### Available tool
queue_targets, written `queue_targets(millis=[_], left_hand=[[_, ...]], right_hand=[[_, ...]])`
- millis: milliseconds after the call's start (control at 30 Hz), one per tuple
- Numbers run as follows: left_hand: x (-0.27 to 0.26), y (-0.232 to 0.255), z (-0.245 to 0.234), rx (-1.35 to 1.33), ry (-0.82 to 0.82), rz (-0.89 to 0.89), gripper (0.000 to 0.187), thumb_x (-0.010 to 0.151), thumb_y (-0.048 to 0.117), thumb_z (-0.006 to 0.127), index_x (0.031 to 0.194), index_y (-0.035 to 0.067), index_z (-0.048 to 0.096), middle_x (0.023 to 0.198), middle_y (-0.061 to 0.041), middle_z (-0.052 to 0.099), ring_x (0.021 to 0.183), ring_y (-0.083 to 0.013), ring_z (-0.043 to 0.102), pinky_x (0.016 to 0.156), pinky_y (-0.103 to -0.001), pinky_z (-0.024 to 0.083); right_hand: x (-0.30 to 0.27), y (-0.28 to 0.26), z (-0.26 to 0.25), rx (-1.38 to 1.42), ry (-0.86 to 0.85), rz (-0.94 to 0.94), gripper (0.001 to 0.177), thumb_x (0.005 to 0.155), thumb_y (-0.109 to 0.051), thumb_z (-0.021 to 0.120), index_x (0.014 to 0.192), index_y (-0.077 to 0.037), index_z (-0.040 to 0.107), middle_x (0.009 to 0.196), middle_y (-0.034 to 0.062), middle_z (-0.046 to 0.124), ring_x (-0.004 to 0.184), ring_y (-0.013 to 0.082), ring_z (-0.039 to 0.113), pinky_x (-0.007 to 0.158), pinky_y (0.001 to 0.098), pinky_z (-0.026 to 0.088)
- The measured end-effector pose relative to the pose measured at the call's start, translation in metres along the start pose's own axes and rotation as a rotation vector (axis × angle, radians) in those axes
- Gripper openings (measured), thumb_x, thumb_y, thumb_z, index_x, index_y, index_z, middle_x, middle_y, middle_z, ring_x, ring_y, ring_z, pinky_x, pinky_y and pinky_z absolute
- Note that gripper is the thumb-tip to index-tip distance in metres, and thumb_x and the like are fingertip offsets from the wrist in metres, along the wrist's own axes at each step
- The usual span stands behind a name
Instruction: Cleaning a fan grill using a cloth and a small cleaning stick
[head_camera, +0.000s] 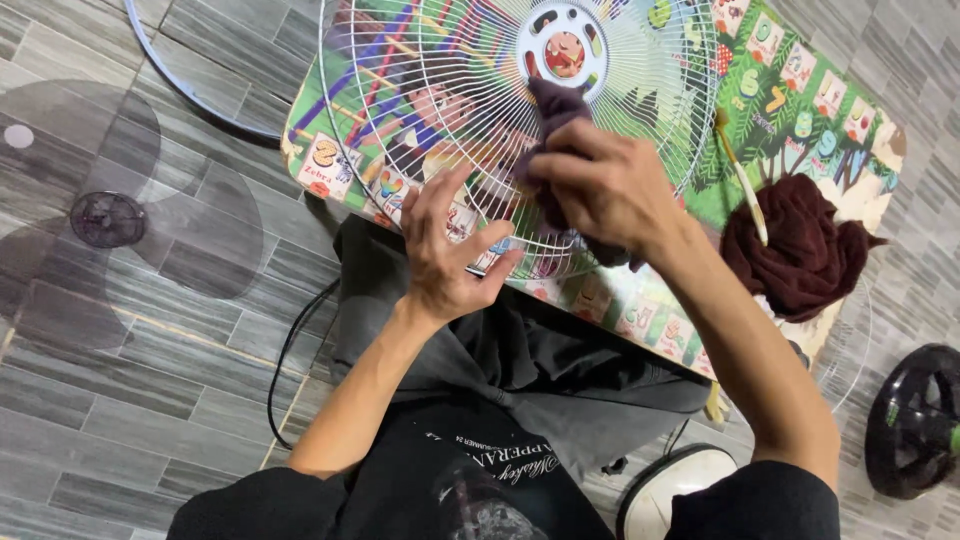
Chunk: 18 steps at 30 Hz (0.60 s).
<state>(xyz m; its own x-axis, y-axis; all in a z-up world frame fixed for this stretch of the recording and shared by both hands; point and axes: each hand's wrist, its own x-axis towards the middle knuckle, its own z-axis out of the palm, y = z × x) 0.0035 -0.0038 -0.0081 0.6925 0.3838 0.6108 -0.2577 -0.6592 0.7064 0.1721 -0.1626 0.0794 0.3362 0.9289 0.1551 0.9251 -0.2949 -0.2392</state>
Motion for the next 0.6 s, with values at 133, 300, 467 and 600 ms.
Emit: queue_targets(millis=[133,300,467,600], left_hand=[[0.000,-0.001,0.001,0.013,-0.001,0.002,0.031,0.076,0.047,0.087,0.100,0.032,0.074,0.147,-0.018,0.052,0.135,-0.0398,0.050,0.120,-0.052,0.018],[0.003,0.000,0.000,0.007,0.001,0.010,0.030,0.079,0.049,0.085,0.099,0.031,0.072,0.149,-0.018,0.050,0.137,-0.0395,0.048,0.121,-0.050,0.015],[0.004,0.002,-0.002,0.005,-0.001,0.009,0.031,0.078,0.049,0.086,0.100,0.031,0.073,0.149,-0.018,0.050,0.136,-0.0394,0.049,0.121,-0.050,0.015],[0.008,0.002,-0.003,-0.006,0.001,0.015,0.029,0.080,0.047,0.085,0.100,0.030,0.073,0.149,-0.017,0.050,0.137,-0.0380,0.048,0.122,-0.048,0.014]], right_hand=[[0.011,-0.021,-0.008,0.095,-0.088,-0.031,0.020,0.086,-0.016,0.066,0.104,-0.022,0.073,0.105,0.0048,0.062,0.074,0.0289,0.067,0.065,0.0407,0.058],[0.013,-0.021,-0.002,0.147,-0.124,-0.060,0.017,0.087,-0.015,0.062,0.099,-0.024,0.071,0.097,0.0040,0.058,0.073,0.0282,0.066,0.064,0.0407,0.057],[0.016,-0.015,-0.003,0.117,-0.109,-0.022,0.011,0.087,-0.017,0.063,0.095,-0.022,0.068,0.100,0.0043,0.060,0.071,0.0313,0.066,0.061,0.0430,0.056],[0.017,-0.008,-0.006,0.063,-0.059,0.037,0.014,0.090,-0.013,0.063,0.097,-0.023,0.071,0.100,0.0049,0.061,0.068,0.0331,0.066,0.060,0.0443,0.056]])
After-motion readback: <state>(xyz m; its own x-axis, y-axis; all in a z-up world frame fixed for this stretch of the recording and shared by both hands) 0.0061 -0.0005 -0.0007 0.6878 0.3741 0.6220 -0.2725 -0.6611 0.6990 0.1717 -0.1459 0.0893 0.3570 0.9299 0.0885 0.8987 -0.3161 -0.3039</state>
